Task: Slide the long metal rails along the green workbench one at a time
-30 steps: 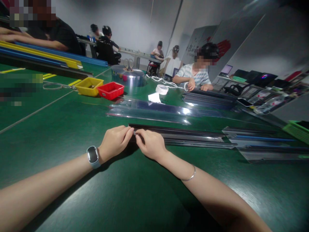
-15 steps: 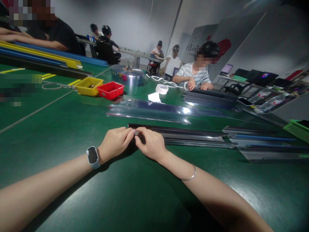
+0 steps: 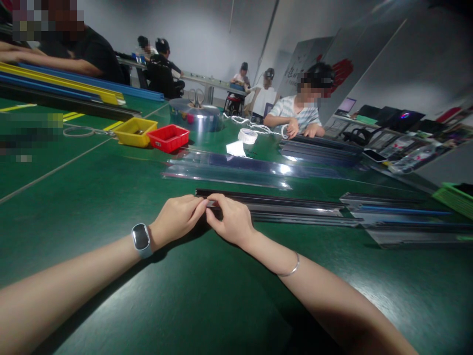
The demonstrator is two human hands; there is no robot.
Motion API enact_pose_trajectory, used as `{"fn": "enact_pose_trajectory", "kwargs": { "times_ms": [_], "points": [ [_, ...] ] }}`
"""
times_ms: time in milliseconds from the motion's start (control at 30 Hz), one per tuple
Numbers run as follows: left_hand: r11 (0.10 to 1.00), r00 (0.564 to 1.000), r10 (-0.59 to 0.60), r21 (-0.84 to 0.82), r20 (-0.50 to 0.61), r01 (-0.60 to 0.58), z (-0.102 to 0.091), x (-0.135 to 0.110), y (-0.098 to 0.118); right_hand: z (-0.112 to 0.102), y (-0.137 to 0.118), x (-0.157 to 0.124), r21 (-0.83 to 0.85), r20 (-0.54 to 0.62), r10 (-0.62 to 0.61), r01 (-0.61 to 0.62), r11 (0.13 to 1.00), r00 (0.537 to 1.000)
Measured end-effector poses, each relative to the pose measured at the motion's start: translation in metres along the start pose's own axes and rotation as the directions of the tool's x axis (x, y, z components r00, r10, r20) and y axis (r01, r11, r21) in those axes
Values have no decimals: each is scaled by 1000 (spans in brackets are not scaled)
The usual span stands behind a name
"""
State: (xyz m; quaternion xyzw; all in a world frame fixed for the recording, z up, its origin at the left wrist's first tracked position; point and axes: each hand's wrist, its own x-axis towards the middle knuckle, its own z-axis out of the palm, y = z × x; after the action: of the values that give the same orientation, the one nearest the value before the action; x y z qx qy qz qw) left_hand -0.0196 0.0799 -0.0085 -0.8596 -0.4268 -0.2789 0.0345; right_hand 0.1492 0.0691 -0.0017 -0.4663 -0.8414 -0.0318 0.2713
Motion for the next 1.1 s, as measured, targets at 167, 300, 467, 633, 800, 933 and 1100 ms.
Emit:
{"fn": "enact_pose_trajectory", "kwargs": {
  "times_ms": [167, 300, 467, 633, 800, 933, 1100],
  "points": [
    [999, 1000, -20, -26, -7, 20, 0, 1, 0, 1, 2, 1, -57, 35, -49, 51, 997, 998],
    [999, 999, 37, 1, -12, -37, -1, 1, 3, 2, 2, 1, -73, 54, -47, 51, 996, 997],
    [998, 998, 50, 45, 40, -52, 3, 2, 1, 3, 1, 1, -37, 12, -46, 47, 998, 999],
    [995, 998, 50, 79, 47, -54, 2, 2, 3, 2, 2, 2, -100, 86, -86, 94, 990, 993],
    [989, 989, 134, 62, 55, -137, -4, 3, 11, 0, 2, 6, -145, 168, -104, 129, 981, 980],
    [986, 978, 166, 15, 128, -169, -6, 6, 16, 0, 3, 7, -180, 199, -92, 129, 975, 976],
    [982, 976, 168, 62, 139, -178, -3, 9, 15, 3, 7, 4, -166, 171, -135, 164, 972, 976]
  ]
}}
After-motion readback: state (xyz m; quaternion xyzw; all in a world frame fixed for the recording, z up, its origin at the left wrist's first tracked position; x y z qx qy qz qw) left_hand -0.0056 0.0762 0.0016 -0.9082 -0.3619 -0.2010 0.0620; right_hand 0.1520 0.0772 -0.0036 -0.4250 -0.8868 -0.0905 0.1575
